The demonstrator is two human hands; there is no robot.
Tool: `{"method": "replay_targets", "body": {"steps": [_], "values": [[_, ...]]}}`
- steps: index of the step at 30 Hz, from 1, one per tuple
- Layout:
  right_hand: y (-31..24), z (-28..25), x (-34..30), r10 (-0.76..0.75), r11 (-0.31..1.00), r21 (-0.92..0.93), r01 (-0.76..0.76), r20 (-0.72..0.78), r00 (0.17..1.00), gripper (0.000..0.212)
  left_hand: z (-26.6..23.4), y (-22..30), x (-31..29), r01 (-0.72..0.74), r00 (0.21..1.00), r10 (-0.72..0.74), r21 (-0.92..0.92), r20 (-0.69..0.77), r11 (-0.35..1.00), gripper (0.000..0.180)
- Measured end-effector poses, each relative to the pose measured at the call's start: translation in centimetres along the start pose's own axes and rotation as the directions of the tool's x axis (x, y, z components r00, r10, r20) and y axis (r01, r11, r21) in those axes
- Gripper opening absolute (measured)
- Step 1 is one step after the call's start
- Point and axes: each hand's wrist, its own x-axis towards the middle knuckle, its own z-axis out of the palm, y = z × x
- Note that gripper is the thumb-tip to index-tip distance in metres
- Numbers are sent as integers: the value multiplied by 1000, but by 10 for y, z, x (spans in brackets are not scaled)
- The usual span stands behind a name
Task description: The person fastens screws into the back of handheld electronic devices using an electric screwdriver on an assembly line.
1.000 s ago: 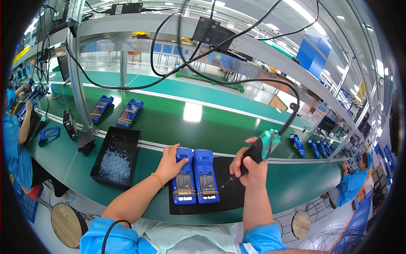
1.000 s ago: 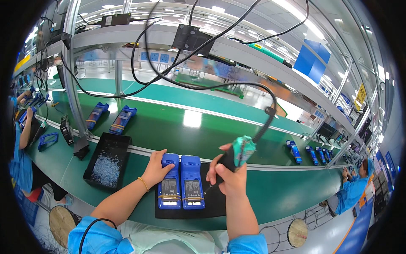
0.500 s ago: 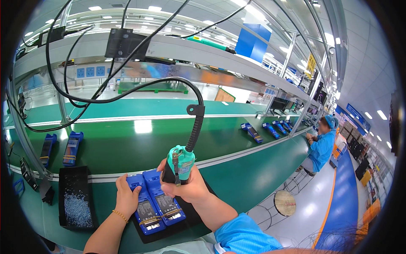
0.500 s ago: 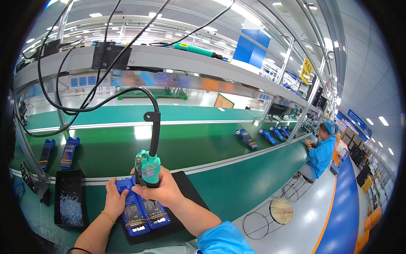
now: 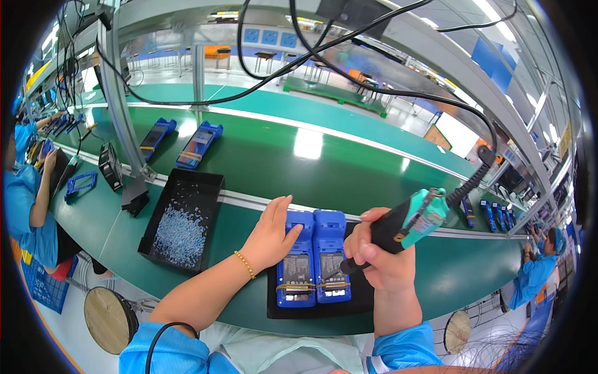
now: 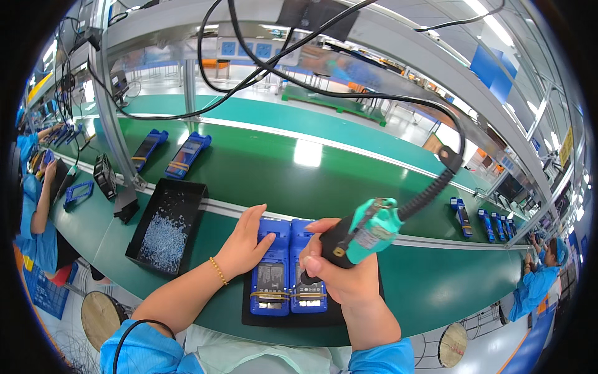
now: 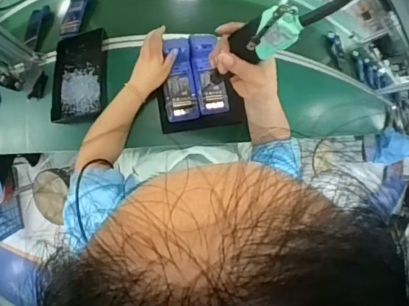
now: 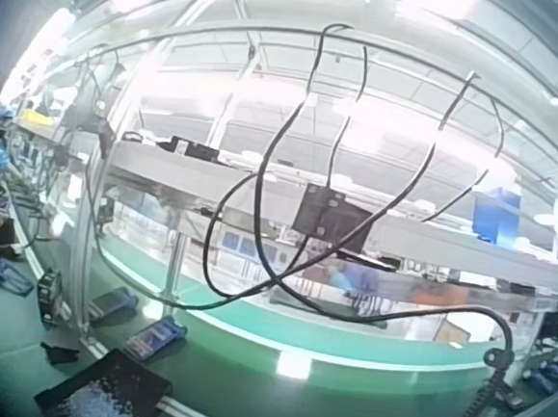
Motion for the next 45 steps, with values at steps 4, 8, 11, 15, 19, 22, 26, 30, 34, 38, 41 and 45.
{"method": "replay_targets", "body": {"steps": [4,8,11,15,19,22,26,30,34,38,41,45], "values": [[19,5,1,-114,993,45,111,73,991,40,-25,13,6,-91,988,95,36,-125,995,34],[39,25,1,-242,969,-24,247,131,961,41,-47,1,6,-174,974,177,-33,141,984,9],[49,22,-4,-126,991,63,115,215,969,38,-69,7,8,7,742,-5,0,671,1000,19],[71,24,1,-186,982,0,189,168,968,38,-71,17,1,-55,455,-167,214,875,975,39],[79,27,5,-166,986,28,164,98,981,38,-60,18,-1,-60,425,-202,250,882,966,46],[81,27,9,-174,984,48,170,102,980,37,-57,18,-1,-85,434,-217,280,874,956,47],[85,32,12,-169,986,3,169,82,982,35,-58,17,0,-100,460,-184,257,869,961,44],[87,33,13,-171,983,-55,174,59,983,35,-59,18,0,-100,460,-181,254,869,962,44],[86,33,12,-155,986,-53,158,61,986,35,-58,17,1,-105,458,-177,251,871,962,43],[86,33,12,-149,987,-56,153,71,986,35,-58,17,0,-98,460,-179,250,870,963,43],[87,32,11,-148,986,-62,153,81,986,36,-57,16,0,-107,467,-173,250,867,962,43],[89,31,11,-165,982,-72,174,116,979,36,-60,19,1,-94,463,-186,257,866,962,43]]}}
